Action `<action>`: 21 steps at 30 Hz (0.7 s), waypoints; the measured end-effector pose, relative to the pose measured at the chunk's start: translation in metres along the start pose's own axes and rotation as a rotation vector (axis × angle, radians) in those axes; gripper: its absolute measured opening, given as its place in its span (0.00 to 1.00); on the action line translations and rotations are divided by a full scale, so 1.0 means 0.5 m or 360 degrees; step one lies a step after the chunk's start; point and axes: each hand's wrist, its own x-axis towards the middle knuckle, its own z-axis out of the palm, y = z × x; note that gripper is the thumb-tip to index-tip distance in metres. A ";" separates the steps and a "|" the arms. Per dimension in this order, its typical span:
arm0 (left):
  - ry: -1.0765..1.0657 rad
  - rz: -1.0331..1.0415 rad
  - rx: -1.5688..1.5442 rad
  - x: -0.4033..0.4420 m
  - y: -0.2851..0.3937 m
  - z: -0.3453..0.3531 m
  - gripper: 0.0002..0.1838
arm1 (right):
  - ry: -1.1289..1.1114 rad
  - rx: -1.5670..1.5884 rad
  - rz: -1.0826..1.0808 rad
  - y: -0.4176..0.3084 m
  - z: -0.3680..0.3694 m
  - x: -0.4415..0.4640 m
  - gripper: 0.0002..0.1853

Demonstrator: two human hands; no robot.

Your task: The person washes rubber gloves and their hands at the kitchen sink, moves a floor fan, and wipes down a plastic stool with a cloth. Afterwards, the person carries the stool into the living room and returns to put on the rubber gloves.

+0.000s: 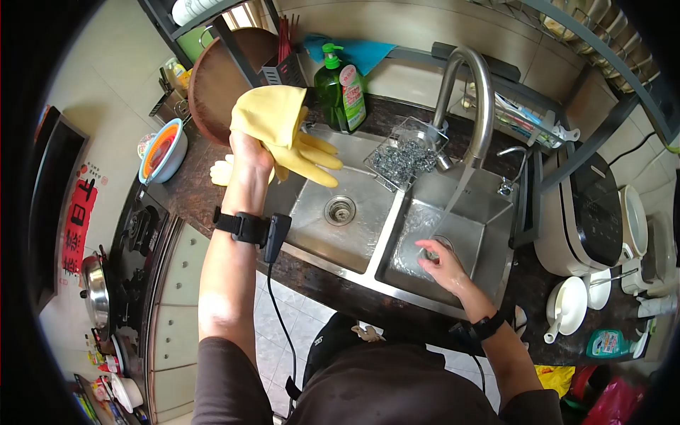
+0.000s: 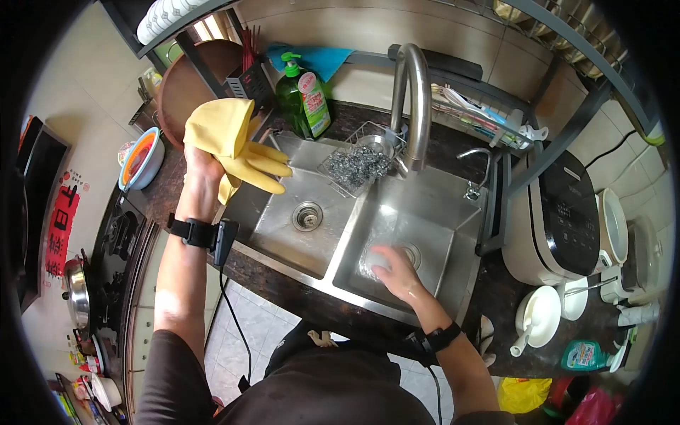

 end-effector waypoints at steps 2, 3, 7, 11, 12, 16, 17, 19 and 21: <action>0.0061 0.0097 0.0013 0.021 0.018 -0.008 0.22 | 0.0026 0.0071 0.0071 0.026 0.009 -0.002 0.18; 0.0064 0.0107 0.0016 0.024 0.026 -0.007 0.22 | 0.0019 0.0073 0.0063 0.037 0.012 -0.003 0.18; 0.0118 0.0170 0.0070 0.040 0.048 -0.015 0.22 | 0.0067 0.0073 0.0091 0.059 0.015 -0.007 0.16; 0.0145 0.0194 0.0148 0.056 0.058 -0.025 0.22 | 0.0091 0.0098 0.0159 0.077 0.021 -0.011 0.16; 0.0148 0.0196 0.0149 0.054 0.059 -0.021 0.22 | 0.0088 0.0099 0.0158 0.085 0.023 -0.011 0.16; 0.0151 0.0221 0.0216 0.058 0.056 -0.013 0.21 | 0.0096 -0.0078 0.0112 0.097 0.030 -0.010 0.15; 0.0126 0.0227 0.0213 0.062 0.054 -0.014 0.21 | 0.0095 -0.0085 0.0122 0.096 0.032 -0.011 0.15; 0.0147 0.0231 0.0207 0.066 0.050 -0.010 0.21 | 0.0107 -0.0130 0.0137 0.093 0.035 -0.013 0.14; 0.0167 0.0231 0.0198 0.072 0.046 -0.010 0.21 | 0.0121 -0.0178 0.0155 0.091 0.036 -0.016 0.14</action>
